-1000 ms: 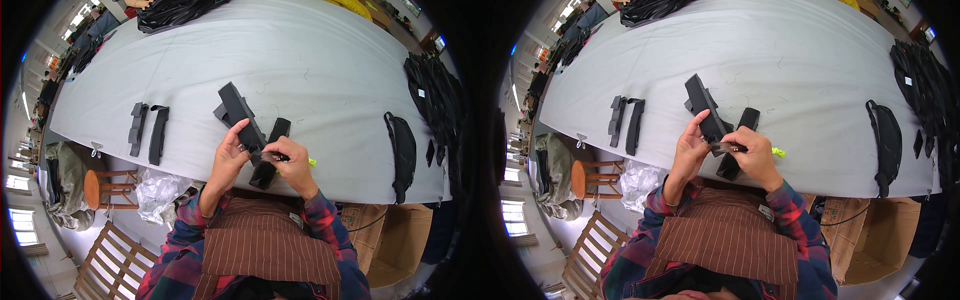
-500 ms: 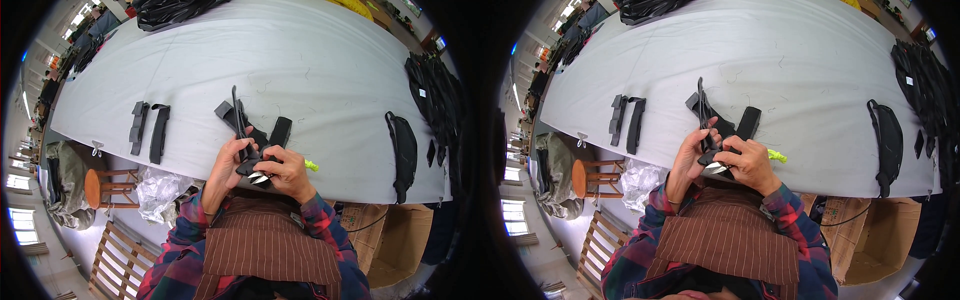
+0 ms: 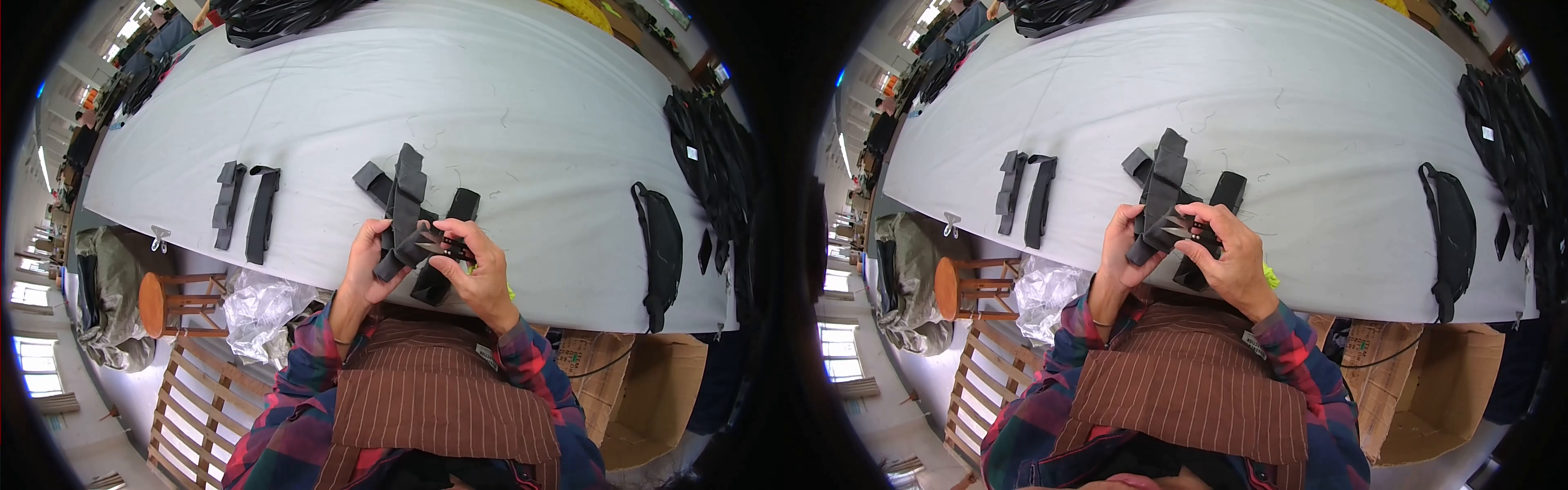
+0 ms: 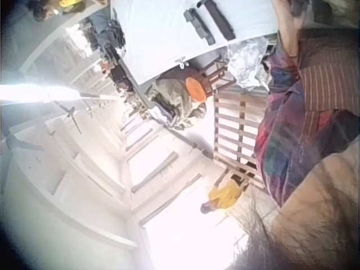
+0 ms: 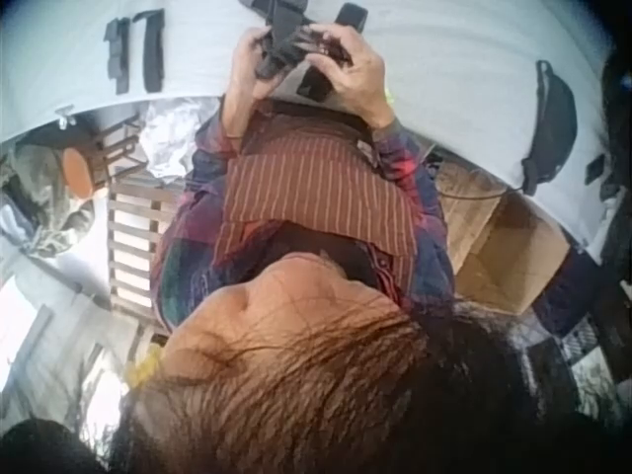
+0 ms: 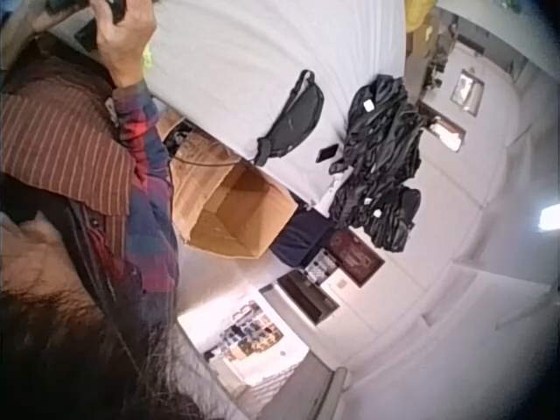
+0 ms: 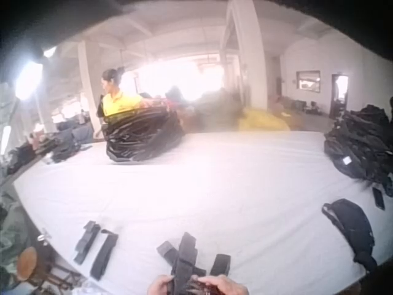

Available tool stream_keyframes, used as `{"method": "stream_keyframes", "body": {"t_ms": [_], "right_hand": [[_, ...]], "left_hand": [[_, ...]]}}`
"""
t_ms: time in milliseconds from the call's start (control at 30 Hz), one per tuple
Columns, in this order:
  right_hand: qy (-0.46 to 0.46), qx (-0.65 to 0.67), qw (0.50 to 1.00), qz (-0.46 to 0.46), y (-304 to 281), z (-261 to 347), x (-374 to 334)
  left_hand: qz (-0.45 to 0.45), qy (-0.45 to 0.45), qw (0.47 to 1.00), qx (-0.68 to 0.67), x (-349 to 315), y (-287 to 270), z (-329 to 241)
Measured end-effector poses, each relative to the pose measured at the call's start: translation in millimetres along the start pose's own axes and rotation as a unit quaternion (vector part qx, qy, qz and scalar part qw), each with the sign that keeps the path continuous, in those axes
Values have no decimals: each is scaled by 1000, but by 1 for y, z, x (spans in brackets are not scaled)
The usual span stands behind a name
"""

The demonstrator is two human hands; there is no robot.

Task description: Trimming threads and inspecting black waist bags on a production table.

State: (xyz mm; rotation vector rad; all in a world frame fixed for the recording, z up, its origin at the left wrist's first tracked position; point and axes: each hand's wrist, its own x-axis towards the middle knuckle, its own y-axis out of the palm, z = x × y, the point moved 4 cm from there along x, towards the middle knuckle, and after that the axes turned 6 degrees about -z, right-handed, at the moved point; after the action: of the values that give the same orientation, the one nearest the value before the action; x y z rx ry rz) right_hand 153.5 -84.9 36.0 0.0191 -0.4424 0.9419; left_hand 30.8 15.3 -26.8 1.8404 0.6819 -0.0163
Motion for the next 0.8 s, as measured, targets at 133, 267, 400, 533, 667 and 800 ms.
{"method": "stream_keyframes", "body": {"t_ms": [133,267,400,533,667,800], "right_hand": [[3,-8,999,33,1,-2,-4],[-21,-57,997,48,7,3,-7],[-63,-105,991,45,12,3,-9],[-57,-104,992,44,14,2,-9],[-27,-64,997,33,14,-4,-9],[-58,-91,994,27,15,-2,-8]], "left_hand": [[-3,16,1000,24,3,5,0],[-40,28,998,26,0,11,-1],[-50,55,997,34,2,12,-1],[-46,62,996,37,3,12,-1],[-28,55,998,28,4,12,-1],[-26,52,998,17,4,12,1]]}}
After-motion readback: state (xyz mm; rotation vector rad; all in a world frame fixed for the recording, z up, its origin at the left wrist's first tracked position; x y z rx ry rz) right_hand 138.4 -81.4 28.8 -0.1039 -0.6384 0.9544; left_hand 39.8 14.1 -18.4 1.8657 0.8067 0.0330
